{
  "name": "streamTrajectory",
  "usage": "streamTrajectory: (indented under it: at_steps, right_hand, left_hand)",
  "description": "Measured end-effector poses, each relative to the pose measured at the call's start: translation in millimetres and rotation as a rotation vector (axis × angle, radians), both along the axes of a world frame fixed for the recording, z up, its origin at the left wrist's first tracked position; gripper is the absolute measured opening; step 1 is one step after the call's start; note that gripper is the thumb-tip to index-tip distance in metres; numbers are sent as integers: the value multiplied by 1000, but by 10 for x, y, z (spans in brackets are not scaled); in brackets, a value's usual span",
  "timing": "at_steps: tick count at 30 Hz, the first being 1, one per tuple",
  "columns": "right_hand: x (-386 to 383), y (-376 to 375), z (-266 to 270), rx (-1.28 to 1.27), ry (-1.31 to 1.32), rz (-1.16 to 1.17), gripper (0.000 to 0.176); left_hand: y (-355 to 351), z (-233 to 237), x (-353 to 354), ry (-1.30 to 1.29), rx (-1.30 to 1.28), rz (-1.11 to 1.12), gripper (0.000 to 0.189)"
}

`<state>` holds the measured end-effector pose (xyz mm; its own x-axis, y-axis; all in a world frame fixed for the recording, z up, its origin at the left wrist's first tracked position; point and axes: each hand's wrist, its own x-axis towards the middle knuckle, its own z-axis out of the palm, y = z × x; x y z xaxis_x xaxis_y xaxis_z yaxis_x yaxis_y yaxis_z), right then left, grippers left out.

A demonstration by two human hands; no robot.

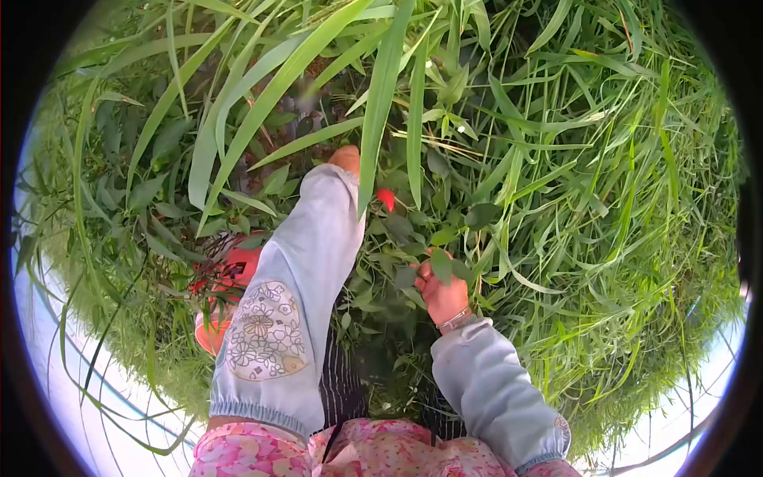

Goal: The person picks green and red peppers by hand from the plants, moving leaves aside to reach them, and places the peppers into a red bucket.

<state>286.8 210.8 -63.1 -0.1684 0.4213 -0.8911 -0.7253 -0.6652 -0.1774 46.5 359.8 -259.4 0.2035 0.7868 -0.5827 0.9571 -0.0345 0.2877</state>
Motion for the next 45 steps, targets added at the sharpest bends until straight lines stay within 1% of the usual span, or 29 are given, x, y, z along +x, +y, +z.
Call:
streamTrajectory:
  at_steps: [1,2,4,6,7,9,10,12,14,17,18,21,22,23,25,26,27,30,31,32,33,34,35,36,38,41,43,44,45]
  right_hand:
    - [-19,-58,-3,93,-149,151,27]
    - [-33,-100,13,186,-296,308,28]
    - [-47,-179,-39,-13,3,-88,31]
    - [-75,-146,0,-10,-34,-99,32]
    - [-88,-112,23,-6,-50,-105,32]
    - [-103,-23,62,-35,-89,-70,30]
    - [-101,24,84,-38,-92,-54,29]
    - [-98,68,124,-36,-113,-39,27]
    - [-99,59,97,-69,-103,-70,26]
    - [-105,53,75,-69,-96,-63,25]
    - [-98,55,74,-60,-100,-53,25]
    - [-80,57,75,-74,-78,-55,24]
    - [-80,68,76,-63,-91,-54,24]
    - [-90,84,81,-53,-102,-55,24]
    - [-98,88,78,-46,-108,-59,24]
    - [-85,87,74,-48,-104,-58,24]
    - [-71,86,52,-47,-100,-56,24]
    - [-62,32,22,-58,-82,-84,26]
    - [-67,43,27,-57,-76,-87,26]
    - [-64,44,30,-59,-71,-90,27]
    - [-61,34,33,-64,-69,-94,28]
    - [-59,12,13,-63,-67,-87,29]
    - [-64,1,-18,-59,-64,-78,30]
    - [-69,-30,-43,-58,-60,-69,31]
    - [-83,-50,-64,-60,-55,-81,32]
    - [-85,-93,-111,-48,-35,-85,34]
    - [-52,-130,-124,-49,-50,-65,35]
    - [-53,-125,-125,-53,-66,-45,36]
    - [-66,-106,-129,-54,-80,-26,36]
  left_hand:
    - [3,5,59,75,54,-199,24]
    - [24,67,-9,-232,-133,151,28]
    - [-36,-119,124,-50,-133,418,33]
    - [210,877,347,-89,-180,551,42]
    - [232,1182,448,-44,-111,620,40]
    - [15,1170,461,-69,6,674,38]
    - [-54,1158,389,-161,-26,656,38]
    - [-124,1150,303,-310,-37,831,39]
    - [-210,1270,282,-194,109,714,42]
    - [-243,1567,326,-238,-67,891,44]
    - [-301,1525,279,-245,-31,851,45]
    - [-490,1344,185,-438,-32,899,44]
    - [-488,1528,220,-448,-141,768,45]
    - [-428,1886,327,-503,-152,670,43]
    - [-544,1999,475,-540,-201,664,40]
    - [-549,2050,493,-547,-257,743,32]
    - [-533,2035,458,-509,-244,717,28]
    - [-449,1850,223,-450,-193,701,17]
    - [-327,1845,139,-526,-53,650,16]
    - [-215,1851,7,-449,-55,525,13]
    - [-155,1736,-160,-513,-220,636,15]
    - [-89,1718,-269,-471,-141,665,16]
    - [-173,1419,-476,-479,211,485,15]
    - [-200,1212,-617,-443,113,495,14]
    - [-187,873,-869,-367,-79,515,19]
    - [-139,757,-842,-210,-254,511,33]
    - [26,1029,-448,-45,-229,466,45]
    - [97,1062,-404,33,-283,320,56]
    - [81,973,-403,87,-260,281,57]
